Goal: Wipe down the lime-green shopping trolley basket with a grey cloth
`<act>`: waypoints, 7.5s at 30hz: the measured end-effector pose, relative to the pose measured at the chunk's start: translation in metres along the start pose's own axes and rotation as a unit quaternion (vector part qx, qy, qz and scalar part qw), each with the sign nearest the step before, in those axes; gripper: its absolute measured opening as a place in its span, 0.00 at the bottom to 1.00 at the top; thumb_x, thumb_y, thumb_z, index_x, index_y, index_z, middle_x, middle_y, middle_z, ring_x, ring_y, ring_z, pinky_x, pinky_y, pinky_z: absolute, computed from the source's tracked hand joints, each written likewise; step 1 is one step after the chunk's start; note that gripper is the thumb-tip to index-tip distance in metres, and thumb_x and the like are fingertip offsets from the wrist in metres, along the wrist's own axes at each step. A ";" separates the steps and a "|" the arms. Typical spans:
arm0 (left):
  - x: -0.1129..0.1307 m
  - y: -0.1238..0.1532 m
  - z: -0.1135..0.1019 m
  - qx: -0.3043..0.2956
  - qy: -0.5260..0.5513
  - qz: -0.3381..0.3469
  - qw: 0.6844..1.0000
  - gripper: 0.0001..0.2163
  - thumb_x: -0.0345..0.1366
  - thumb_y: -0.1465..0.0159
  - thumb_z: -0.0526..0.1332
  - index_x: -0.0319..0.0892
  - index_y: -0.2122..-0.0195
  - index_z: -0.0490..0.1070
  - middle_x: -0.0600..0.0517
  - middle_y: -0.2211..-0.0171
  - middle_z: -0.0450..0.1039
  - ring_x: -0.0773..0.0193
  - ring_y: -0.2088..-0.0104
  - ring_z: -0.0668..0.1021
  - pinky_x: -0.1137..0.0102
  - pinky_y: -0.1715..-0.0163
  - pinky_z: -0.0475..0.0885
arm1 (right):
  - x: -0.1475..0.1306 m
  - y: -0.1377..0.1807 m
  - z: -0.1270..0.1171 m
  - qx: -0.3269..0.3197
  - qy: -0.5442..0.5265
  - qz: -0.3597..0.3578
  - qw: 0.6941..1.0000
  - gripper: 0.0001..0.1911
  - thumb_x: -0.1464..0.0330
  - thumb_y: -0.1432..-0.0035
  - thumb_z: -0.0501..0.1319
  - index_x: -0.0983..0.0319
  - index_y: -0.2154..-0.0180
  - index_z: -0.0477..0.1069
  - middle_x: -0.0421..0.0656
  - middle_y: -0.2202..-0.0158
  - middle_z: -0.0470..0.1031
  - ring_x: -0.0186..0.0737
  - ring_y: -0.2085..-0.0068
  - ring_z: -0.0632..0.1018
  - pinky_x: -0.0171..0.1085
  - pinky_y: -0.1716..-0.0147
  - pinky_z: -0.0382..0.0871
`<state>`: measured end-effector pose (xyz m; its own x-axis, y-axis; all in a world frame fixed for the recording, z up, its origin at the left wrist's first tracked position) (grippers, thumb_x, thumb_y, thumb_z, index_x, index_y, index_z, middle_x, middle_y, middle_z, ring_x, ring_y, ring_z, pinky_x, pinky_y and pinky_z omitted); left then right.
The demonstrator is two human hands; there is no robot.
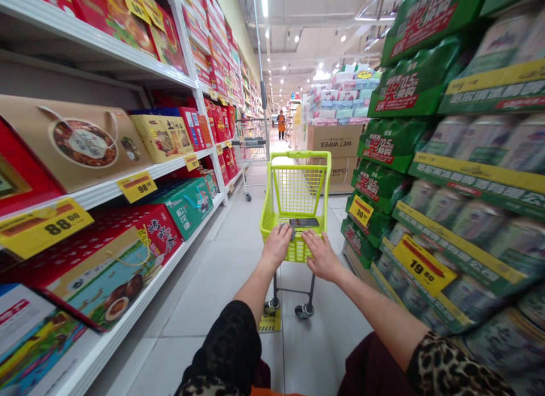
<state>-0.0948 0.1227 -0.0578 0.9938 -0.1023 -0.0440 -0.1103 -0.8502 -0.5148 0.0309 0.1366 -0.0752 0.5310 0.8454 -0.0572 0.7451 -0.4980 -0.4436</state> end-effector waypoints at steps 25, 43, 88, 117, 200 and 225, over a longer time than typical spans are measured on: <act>-0.042 0.010 -0.005 0.001 0.007 -0.069 0.998 0.17 0.25 0.38 0.49 0.40 0.49 0.66 0.45 0.45 0.66 0.58 0.42 0.64 0.58 0.44 0.63 | 0.014 0.010 -0.005 0.026 -0.005 -0.010 1.000 0.35 0.73 0.53 0.50 0.72 0.40 0.53 0.53 0.39 0.56 0.49 0.37 0.53 0.57 0.40 0.41; -0.019 0.007 -0.011 0.025 0.053 -0.092 0.994 0.19 0.24 0.38 0.46 0.40 0.47 0.65 0.45 0.44 0.66 0.56 0.40 0.61 0.58 0.43 0.62 | 0.018 0.005 -0.014 0.077 0.084 0.061 0.992 0.28 0.69 0.44 0.50 0.72 0.42 0.56 0.54 0.39 0.57 0.51 0.38 0.56 0.56 0.41 0.42; -0.006 0.026 -0.018 -0.203 -0.035 -0.116 0.972 0.35 0.30 0.48 0.58 0.40 0.39 0.49 0.42 0.35 0.45 0.52 0.36 0.49 0.42 0.42 0.42 | -0.002 -0.034 0.002 0.049 0.066 -0.068 0.994 0.22 0.78 0.42 0.50 0.60 0.46 0.65 0.50 0.43 0.64 0.44 0.40 0.62 0.47 0.45 0.62; 0.013 0.017 -0.009 -0.185 0.064 -0.138 0.971 0.37 0.25 0.50 0.57 0.43 0.37 0.47 0.45 0.35 0.44 0.52 0.35 0.48 0.44 0.41 0.40 | 0.054 0.016 -0.043 0.144 -0.040 0.036 0.988 0.23 0.76 0.42 0.46 0.61 0.47 0.66 0.45 0.43 0.64 0.41 0.42 0.65 0.42 0.45 0.63; 0.035 0.107 0.036 -0.177 -0.066 -0.157 0.969 0.33 0.43 0.38 0.51 0.33 0.36 0.42 0.41 0.35 0.41 0.56 0.35 0.44 0.52 0.39 0.43 | -0.028 0.044 0.097 0.008 0.090 -0.206 0.974 0.17 0.77 0.42 0.54 0.65 0.52 0.70 0.50 0.47 0.69 0.47 0.41 0.64 0.51 0.45 0.61; 0.065 0.093 0.039 -0.173 -0.043 -0.124 0.976 0.33 0.41 0.39 0.52 0.34 0.36 0.41 0.44 0.34 0.38 0.56 0.35 0.43 0.52 0.39 0.41 | -0.009 0.063 0.070 0.006 0.077 -0.172 0.982 0.18 0.78 0.41 0.51 0.65 0.51 0.69 0.50 0.46 0.69 0.48 0.40 0.62 0.52 0.45 0.61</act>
<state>-0.0401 0.0572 -0.1419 0.9867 0.1591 -0.0344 0.1492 -0.9683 -0.2005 0.0447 0.1114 -0.1651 0.3041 0.9237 0.2329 0.8867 -0.1851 -0.4237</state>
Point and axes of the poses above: each hand's wrist, its own y-axis away from the middle knuckle, its own z-axis out of the palm, x = y × z, the point moved 7 cm from there along -y, towards the middle knuckle
